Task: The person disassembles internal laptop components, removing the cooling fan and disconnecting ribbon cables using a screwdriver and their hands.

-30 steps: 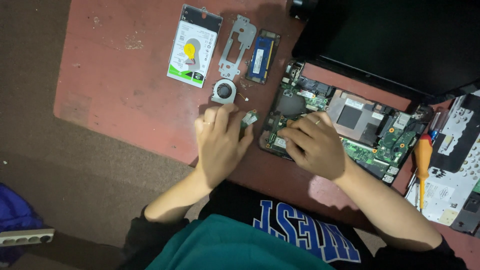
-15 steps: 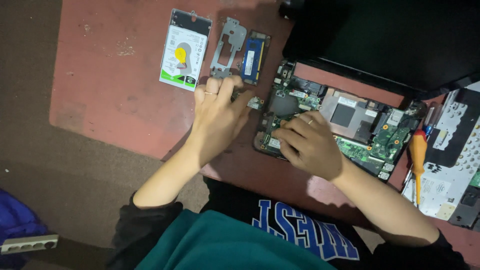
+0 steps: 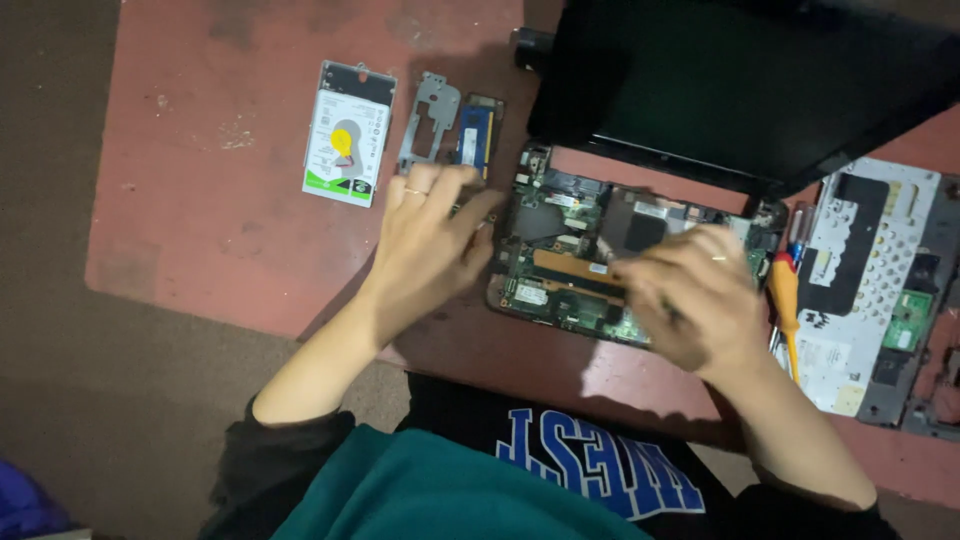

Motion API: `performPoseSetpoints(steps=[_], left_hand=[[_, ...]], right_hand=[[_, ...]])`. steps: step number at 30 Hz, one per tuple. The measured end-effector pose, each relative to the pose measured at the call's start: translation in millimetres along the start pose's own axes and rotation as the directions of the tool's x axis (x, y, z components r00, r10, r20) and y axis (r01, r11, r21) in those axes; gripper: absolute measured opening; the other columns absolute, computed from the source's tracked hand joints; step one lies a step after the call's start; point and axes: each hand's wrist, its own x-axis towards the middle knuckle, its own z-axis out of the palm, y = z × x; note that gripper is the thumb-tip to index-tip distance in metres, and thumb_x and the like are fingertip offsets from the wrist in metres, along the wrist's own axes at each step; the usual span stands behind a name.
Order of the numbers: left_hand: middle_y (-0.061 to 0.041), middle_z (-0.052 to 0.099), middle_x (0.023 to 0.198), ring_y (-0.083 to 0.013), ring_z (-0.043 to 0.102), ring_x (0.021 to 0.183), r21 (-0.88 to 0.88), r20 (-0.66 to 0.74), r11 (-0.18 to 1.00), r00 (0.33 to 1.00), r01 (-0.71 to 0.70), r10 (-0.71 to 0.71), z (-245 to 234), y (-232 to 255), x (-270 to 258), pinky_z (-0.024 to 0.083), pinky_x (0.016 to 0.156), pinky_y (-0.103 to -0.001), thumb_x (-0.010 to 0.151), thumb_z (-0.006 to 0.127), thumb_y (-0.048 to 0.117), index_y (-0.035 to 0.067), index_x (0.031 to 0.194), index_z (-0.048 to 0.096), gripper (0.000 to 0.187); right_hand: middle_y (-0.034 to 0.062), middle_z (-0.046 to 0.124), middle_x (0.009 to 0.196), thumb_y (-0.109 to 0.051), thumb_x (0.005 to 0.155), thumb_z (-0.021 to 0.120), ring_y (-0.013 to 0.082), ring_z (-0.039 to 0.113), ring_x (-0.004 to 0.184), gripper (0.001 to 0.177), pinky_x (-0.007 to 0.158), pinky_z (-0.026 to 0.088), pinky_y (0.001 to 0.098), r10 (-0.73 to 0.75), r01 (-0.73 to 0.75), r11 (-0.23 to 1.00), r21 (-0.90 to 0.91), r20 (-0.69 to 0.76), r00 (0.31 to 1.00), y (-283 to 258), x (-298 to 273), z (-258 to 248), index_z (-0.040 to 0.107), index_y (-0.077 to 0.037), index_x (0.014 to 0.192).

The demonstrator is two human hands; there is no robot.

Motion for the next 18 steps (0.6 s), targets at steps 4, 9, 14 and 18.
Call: performPoseSetpoints(steps=[4, 9, 14, 18], left_hand=[[-0.010, 0.054, 0.110, -0.0316, 0.048, 0.100, -0.161, 0.097, 0.974, 0.980, -0.158, 0.175, 10.2, 3.3, 19.3, 0.037, 0.074, -0.045, 0.079, 0.065, 0.009, 0.006, 0.110, 0.067, 0.031], [-0.007, 0.060, 0.103, -0.0293, 0.052, 0.096, -0.205, 0.063, 0.950, 0.966, -0.235, 0.253, 31.1, 4.6, 20.6, 0.039, 0.073, -0.043, 0.082, 0.060, 0.009, 0.010, 0.106, 0.069, 0.026], [-0.006, 0.058, 0.098, -0.0286, 0.052, 0.096, -0.220, 0.088, 0.952, 0.967, -0.214, 0.237, 28.7, 2.2, 10.6, 0.037, 0.075, -0.042, 0.082, 0.061, 0.014, 0.008, 0.085, 0.068, 0.010], [-0.005, 0.058, 0.100, -0.0291, 0.052, 0.097, -0.225, 0.099, 0.950, 0.965, -0.214, 0.241, 29.0, 5.6, 5.3, 0.037, 0.079, -0.043, 0.079, 0.061, 0.018, 0.008, 0.093, 0.068, 0.018]], right_hand=[[0.0121, 0.066, 0.085, -0.008, 0.100, 0.056, 0.0240, 0.056, 0.072, 0.019, 0.078, 0.038, 0.0402, 0.118, -0.142, 0.959, -0.246, -0.111, 0.987, 4.5, -22.3, -44.8, 0.073, 0.000, 0.097], [0.0172, 0.068, 0.101, 0.005, 0.097, 0.060, 0.0304, 0.059, 0.092, 0.022, 0.096, 0.040, 0.0454, 0.348, -0.431, 0.769, -0.472, -0.256, 0.902, 37.4, -110.8, -82.7, 0.071, 0.005, 0.116], [0.0288, 0.065, 0.104, -0.012, 0.125, 0.058, 0.0394, 0.063, 0.096, 0.035, 0.085, 0.049, 0.0446, 0.326, -0.528, 0.597, -0.603, -0.419, 0.847, 25.2, -156.8, -99.8, 0.073, 0.020, 0.123], [0.0213, 0.069, 0.099, -0.005, 0.114, 0.060, 0.0298, 0.063, 0.090, 0.024, 0.085, 0.051, 0.0418, 0.413, -0.580, 0.623, -0.525, -0.409, 0.814, 20.8, -148.2, -77.0, 0.073, 0.015, 0.121]])
